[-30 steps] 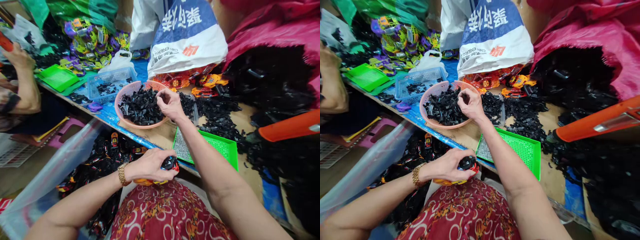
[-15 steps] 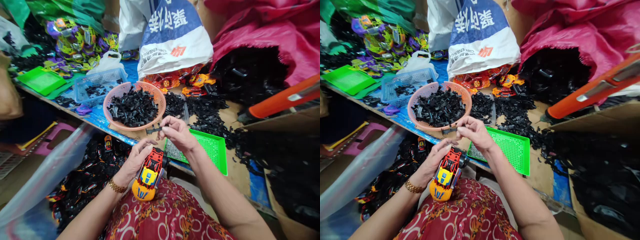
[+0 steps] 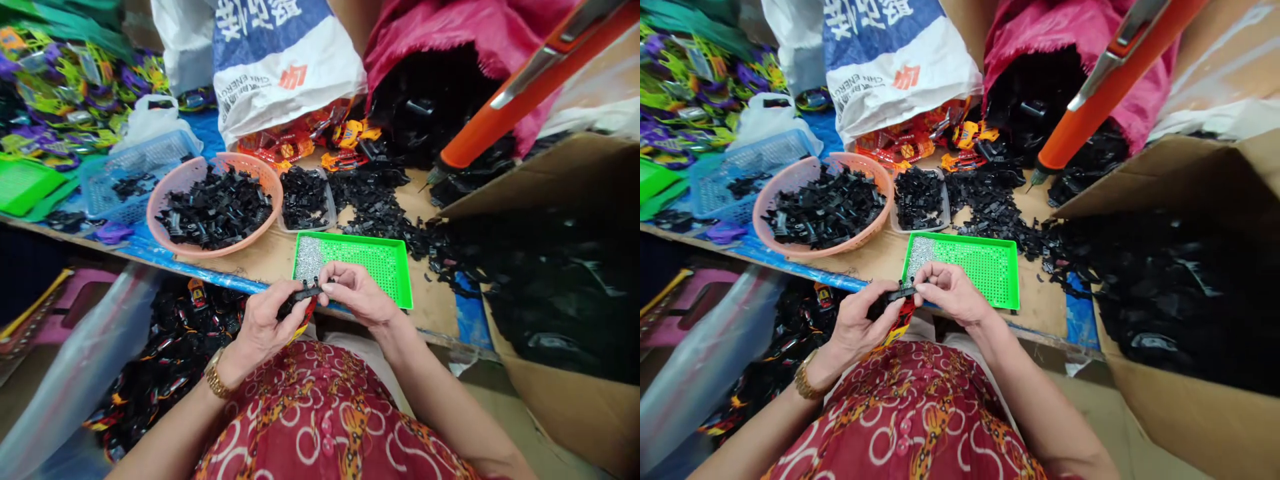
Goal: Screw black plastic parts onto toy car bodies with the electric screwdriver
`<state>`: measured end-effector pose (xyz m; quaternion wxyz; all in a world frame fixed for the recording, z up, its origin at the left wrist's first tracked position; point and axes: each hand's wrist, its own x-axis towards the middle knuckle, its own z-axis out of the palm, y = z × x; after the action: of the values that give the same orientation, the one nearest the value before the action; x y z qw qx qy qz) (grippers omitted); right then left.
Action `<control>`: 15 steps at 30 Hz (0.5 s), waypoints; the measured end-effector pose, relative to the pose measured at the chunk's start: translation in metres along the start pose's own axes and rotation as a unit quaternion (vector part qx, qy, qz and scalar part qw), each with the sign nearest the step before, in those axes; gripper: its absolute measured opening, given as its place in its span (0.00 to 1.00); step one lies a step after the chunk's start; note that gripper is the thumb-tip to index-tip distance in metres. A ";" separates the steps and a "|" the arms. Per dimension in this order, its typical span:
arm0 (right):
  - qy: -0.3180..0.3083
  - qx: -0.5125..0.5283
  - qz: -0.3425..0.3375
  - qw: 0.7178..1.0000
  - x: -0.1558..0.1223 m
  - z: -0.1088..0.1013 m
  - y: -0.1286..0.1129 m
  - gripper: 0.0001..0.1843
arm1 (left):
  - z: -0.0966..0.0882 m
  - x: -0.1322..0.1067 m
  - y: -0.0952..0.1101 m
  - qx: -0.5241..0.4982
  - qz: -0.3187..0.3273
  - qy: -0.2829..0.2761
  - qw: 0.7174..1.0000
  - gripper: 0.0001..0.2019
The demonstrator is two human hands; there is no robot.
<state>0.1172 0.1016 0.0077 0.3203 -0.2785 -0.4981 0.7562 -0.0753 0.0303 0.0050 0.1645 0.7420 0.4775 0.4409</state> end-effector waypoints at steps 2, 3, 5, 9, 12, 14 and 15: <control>0.019 -0.050 -0.013 0.998 -0.005 -0.001 0.001 0.18 | 0.001 0.002 0.001 -0.006 -0.003 -0.021 1.000 0.05; 0.034 -0.096 -0.033 0.994 -0.007 -0.001 0.001 0.15 | 0.000 0.003 0.002 -0.017 -0.014 -0.028 0.999 0.04; 0.066 -0.219 -0.104 0.968 -0.011 -0.001 0.001 0.08 | 0.000 0.005 0.003 -0.049 -0.049 -0.036 0.997 0.03; 0.074 -0.430 -0.292 0.851 -0.015 0.000 -0.003 0.03 | -0.001 0.008 0.003 -0.134 -0.156 -0.054 0.977 0.03; 0.028 -0.518 -0.348 0.781 -0.013 -0.002 -0.006 0.05 | 0.000 0.010 0.002 -0.182 -0.215 -0.073 0.957 0.07; 0.006 -0.547 -0.350 0.761 -0.011 -0.003 -0.007 0.07 | 0.001 0.011 0.003 -0.205 -0.239 -0.081 0.946 0.08; 0.001 -0.552 -0.350 0.757 -0.011 -0.004 -0.007 0.08 | 0.001 0.011 0.003 -0.220 -0.248 -0.085 0.940 0.09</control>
<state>0.1285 0.0981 0.0142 0.3536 -0.2139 -0.8917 0.1846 -0.0709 0.0389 0.0120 0.4678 0.5798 0.5218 0.4156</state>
